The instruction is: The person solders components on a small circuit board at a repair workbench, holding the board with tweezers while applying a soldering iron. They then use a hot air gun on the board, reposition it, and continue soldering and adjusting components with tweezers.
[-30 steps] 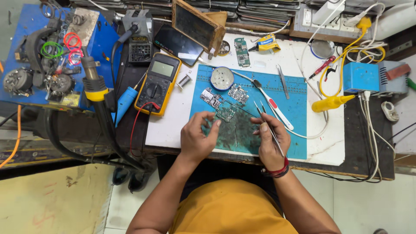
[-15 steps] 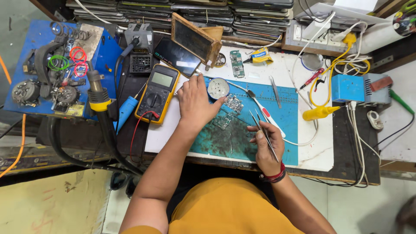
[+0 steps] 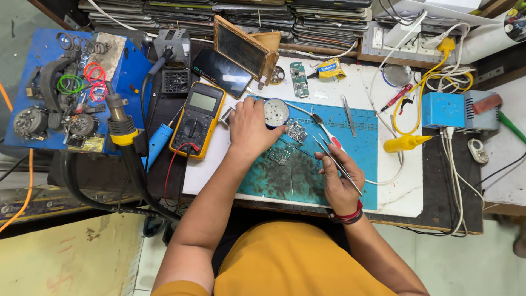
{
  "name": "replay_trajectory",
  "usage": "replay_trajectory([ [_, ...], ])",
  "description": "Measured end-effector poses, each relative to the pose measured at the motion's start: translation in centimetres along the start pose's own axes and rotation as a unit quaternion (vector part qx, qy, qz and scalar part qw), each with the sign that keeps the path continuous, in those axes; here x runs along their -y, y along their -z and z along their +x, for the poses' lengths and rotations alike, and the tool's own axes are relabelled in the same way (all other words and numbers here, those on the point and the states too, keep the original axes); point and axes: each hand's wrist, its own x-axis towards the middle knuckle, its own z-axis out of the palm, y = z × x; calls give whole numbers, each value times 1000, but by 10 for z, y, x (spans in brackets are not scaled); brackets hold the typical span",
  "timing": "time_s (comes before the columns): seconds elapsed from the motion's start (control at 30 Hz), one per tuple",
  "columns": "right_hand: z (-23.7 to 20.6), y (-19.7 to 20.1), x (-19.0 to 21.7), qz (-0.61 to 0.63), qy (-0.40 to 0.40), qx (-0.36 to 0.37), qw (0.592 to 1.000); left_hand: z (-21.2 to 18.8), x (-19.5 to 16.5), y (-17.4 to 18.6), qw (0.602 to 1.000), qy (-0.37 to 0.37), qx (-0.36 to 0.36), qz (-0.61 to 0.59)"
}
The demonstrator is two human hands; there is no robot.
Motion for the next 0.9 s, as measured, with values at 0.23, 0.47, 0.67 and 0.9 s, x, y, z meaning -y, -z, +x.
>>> replay_trajectory([
  [0.23,2,0,6,-97,135,-1,986,-5,5,-5,997,-16,-38,-62],
  [0.47,12,-1,14,-26,71,-29,997,-41,-10,-2,963,-127,-120,-207],
  [0.67,26,-1,26,-133,180,-14,975,-70,-26,6,950,-152,-121,-245],
  [0.9,28,-5,26,-135,148,-17,980,-76,-27,11,943,-175,-145,-244],
])
